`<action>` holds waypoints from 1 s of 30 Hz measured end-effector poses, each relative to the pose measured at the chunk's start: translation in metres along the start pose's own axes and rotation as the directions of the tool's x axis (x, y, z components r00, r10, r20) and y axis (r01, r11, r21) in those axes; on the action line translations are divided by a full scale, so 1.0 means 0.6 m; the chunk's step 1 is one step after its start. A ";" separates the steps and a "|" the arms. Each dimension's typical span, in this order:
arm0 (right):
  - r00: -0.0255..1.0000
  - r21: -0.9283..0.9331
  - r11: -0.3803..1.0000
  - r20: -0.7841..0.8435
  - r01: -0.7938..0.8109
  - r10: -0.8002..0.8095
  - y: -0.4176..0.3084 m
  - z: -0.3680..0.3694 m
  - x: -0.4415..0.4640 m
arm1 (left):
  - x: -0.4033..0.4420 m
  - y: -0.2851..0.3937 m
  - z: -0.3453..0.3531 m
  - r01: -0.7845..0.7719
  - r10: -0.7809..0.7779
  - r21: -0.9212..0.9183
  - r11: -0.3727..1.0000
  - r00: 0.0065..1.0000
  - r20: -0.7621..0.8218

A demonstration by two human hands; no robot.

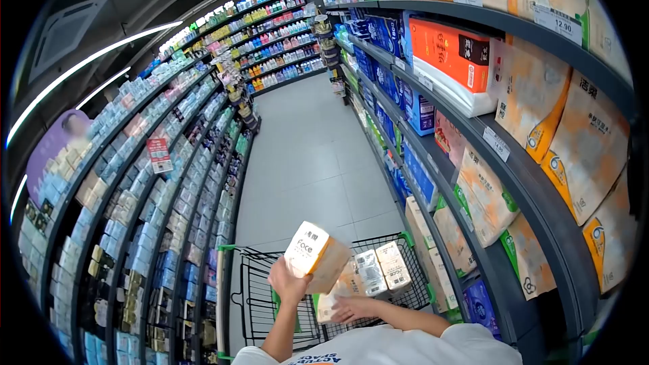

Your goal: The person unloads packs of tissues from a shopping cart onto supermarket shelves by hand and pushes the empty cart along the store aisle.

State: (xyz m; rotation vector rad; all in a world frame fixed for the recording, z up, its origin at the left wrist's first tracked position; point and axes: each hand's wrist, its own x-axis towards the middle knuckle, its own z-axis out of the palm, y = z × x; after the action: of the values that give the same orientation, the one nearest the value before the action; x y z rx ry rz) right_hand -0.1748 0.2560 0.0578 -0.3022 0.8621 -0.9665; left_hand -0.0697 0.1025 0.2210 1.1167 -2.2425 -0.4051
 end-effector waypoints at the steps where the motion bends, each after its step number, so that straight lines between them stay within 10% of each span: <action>1: 0.992 0.133 0.991 0.127 0.002 -0.019 -0.016 0.011 0.005 | 0.001 0.009 -0.008 -0.050 0.048 -0.069 0.996 0.998 -0.031; 3: 0.938 0.195 0.960 0.243 0.201 -0.246 -0.062 0.032 0.002 | 0.000 0.038 -0.029 -0.044 0.039 -0.110 0.993 0.998 -0.040; 5: 0.894 0.404 0.871 0.223 0.279 -0.390 -0.134 0.068 -0.018 | 0.004 0.100 -0.072 0.074 -0.084 -0.715 0.695 0.996 0.022; 8: 0.614 0.563 0.634 0.260 0.530 -0.745 -0.205 0.102 -0.080 | 0.011 0.138 -0.100 0.136 -0.089 -0.870 0.473 0.990 0.107; 15: 0.448 0.271 0.412 -0.083 0.870 -0.890 -0.293 0.062 -0.216 | 0.027 0.093 -0.035 0.010 0.217 -0.990 0.144 0.975 0.042; 17: 0.444 0.253 0.400 -0.148 0.881 -0.884 -0.297 0.061 -0.265 | 0.055 0.096 -0.033 -0.113 0.072 -0.912 0.394 0.993 -0.092; 20: 0.314 0.036 0.314 -0.206 0.949 -0.927 -0.290 0.060 -0.318 | 0.120 0.177 -0.138 -0.544 0.285 -0.704 0.456 0.839 -0.463; 24: 0.191 -0.327 0.267 -0.246 0.906 -0.950 -0.283 0.087 -0.387 | 0.123 0.243 -0.108 -0.266 0.662 -0.865 0.425 0.743 0.096; 27: 0.008 -0.588 0.132 -0.208 0.798 -0.978 -0.293 0.103 -0.457 | 0.102 0.280 -0.060 0.040 0.593 -0.931 0.364 0.760 0.265; 30: -0.174 -0.752 0.002 -0.154 0.659 -0.973 -0.287 0.127 -0.522 | 0.086 0.321 -0.015 0.026 0.642 -0.956 0.292 0.736 0.216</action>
State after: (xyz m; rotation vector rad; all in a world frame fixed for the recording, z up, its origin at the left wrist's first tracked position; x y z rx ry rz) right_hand -0.3063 0.4055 0.3639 -1.1288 1.6731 -2.4114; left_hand -0.2073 0.1767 0.3453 -0.1983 -1.9751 -1.7806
